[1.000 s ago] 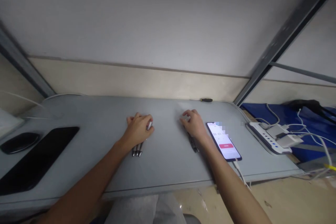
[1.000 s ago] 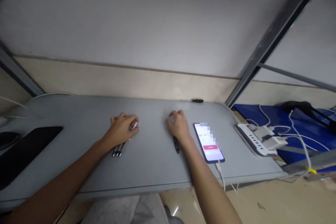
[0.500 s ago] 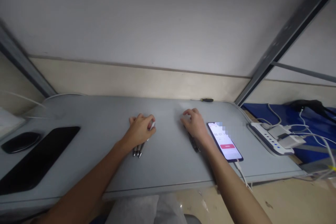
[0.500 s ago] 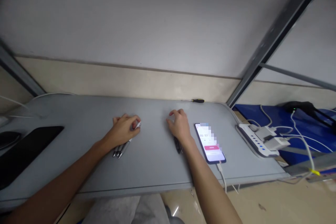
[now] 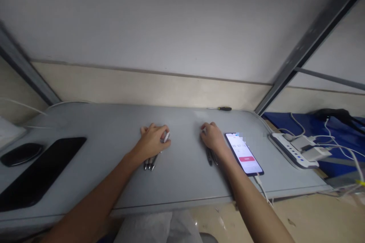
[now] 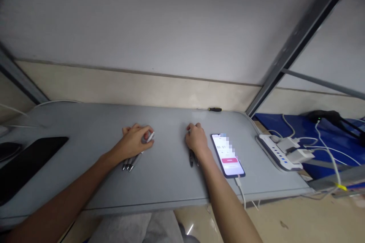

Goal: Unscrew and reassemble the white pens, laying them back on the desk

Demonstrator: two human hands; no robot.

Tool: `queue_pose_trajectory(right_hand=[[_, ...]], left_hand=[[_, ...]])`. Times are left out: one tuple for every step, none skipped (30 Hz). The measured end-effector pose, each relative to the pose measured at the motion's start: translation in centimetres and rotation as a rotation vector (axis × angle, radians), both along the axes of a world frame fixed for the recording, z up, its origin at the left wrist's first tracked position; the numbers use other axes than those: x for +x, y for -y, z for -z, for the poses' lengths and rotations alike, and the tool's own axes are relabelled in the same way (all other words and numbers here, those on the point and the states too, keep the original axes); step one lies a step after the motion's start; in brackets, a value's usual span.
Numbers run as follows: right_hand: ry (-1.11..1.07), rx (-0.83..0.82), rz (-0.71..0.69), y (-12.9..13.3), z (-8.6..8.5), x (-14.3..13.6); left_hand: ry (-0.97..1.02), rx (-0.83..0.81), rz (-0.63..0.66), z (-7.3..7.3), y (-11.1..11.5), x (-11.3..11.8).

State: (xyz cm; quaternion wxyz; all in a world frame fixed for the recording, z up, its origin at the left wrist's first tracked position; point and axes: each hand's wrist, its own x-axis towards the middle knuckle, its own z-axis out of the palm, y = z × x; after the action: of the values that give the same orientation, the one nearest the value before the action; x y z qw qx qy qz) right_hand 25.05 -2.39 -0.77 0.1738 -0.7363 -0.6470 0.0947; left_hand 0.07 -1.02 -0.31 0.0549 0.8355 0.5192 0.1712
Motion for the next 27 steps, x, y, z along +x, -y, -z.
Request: queue_pose_trajectory(right_hand=[[0.0, -0.001, 0.004, 0.0, -0.02, 0.01], [0.002, -0.003, 0.01, 0.01, -0.05, 0.02], [0.004, -0.006, 0.015, 0.01, -0.07, 0.03], [0.005, -0.008, 0.018, 0.01, -0.09, 0.03], [0.006, -0.007, 0.019, 0.02, -0.11, 0.04], [0.006, -0.003, 0.018, 0.02, -0.11, 0.04], [0.005, 0.004, 0.016, 0.03, -0.11, 0.04], [0.004, 0.009, 0.015, 0.04, -0.11, 0.05], [0.003, 0.011, 0.014, 0.05, -0.11, 0.05], [0.003, 0.008, 0.012, 0.07, -0.12, 0.04], [0.004, 0.002, 0.011, 0.09, -0.15, 0.03], [0.004, -0.004, 0.012, 0.12, -0.19, 0.02], [0.005, -0.01, 0.014, 0.16, -0.26, -0.01], [0.007, -0.014, 0.015, 0.2, -0.33, -0.04], [0.009, -0.015, 0.016, 0.25, -0.41, -0.08], [0.011, -0.017, 0.017, 0.3, -0.49, -0.12], [0.014, -0.02, 0.016, 0.35, -0.57, -0.16], [0.016, -0.024, 0.015, 0.4, -0.64, -0.19], [0.02, -0.027, 0.016, 0.44, -0.69, -0.22], [0.025, -0.031, 0.019, 0.47, -0.72, -0.23], [0.032, -0.036, 0.023, 0.49, -0.74, -0.24], [0.039, -0.04, 0.025, 0.51, -0.74, -0.23], [0.045, -0.042, 0.026, 0.51, -0.73, -0.22], [0.049, -0.043, 0.027, 0.52, -0.71, -0.21], [0.05, -0.043, 0.026, 0.52, -0.68, -0.2], [0.05, -0.041, 0.024, 0.52, -0.64, -0.19], [0.05, -0.04, 0.022, 0.51, -0.6, -0.19]], left_hand=[[-0.001, -0.002, 0.001, -0.07, 0.01, 0.02], [-0.002, -0.006, 0.0, -0.14, 0.01, 0.03], [-0.003, -0.011, 0.0, -0.19, 0.01, 0.04], [-0.004, -0.014, 0.0, -0.23, 0.0, 0.03], [-0.004, -0.017, 0.0, -0.23, -0.01, 0.02], [-0.004, -0.018, 0.001, -0.22, -0.03, 0.0], [-0.003, -0.016, 0.002, -0.17, -0.05, -0.03], [-0.001, -0.013, 0.003, -0.12, -0.08, -0.06], [0.001, -0.01, 0.005, -0.05, -0.11, -0.1], [0.001, -0.009, 0.005, 0.0, -0.13, -0.14], [-0.001, -0.01, 0.006, 0.05, -0.15, -0.18], [-0.002, -0.009, 0.006, 0.09, -0.17, -0.21], [-0.003, -0.008, 0.007, 0.1, -0.18, -0.23], [-0.002, -0.009, 0.008, 0.1, -0.18, -0.25], [-0.001, -0.011, 0.009, 0.1, -0.19, -0.27], [0.003, -0.012, 0.011, 0.09, -0.2, -0.29], [0.006, -0.014, 0.013, 0.08, -0.2, -0.31], [0.008, -0.015, 0.014, 0.08, -0.21, -0.32], [0.01, -0.015, 0.015, 0.08, -0.22, -0.33], [0.011, -0.012, 0.014, 0.1, -0.24, -0.33], [0.012, -0.009, 0.012, 0.12, -0.25, -0.32], [0.011, -0.007, 0.009, 0.14, -0.27, -0.31], [0.01, -0.005, 0.007, 0.16, -0.29, -0.29], [0.009, -0.005, 0.006, 0.19, -0.3, -0.27], [0.009, -0.006, 0.005, 0.21, -0.32, -0.25], [0.009, -0.007, 0.007, 0.22, -0.33, -0.24], [0.008, -0.008, 0.009, 0.24, -0.33, -0.24]])
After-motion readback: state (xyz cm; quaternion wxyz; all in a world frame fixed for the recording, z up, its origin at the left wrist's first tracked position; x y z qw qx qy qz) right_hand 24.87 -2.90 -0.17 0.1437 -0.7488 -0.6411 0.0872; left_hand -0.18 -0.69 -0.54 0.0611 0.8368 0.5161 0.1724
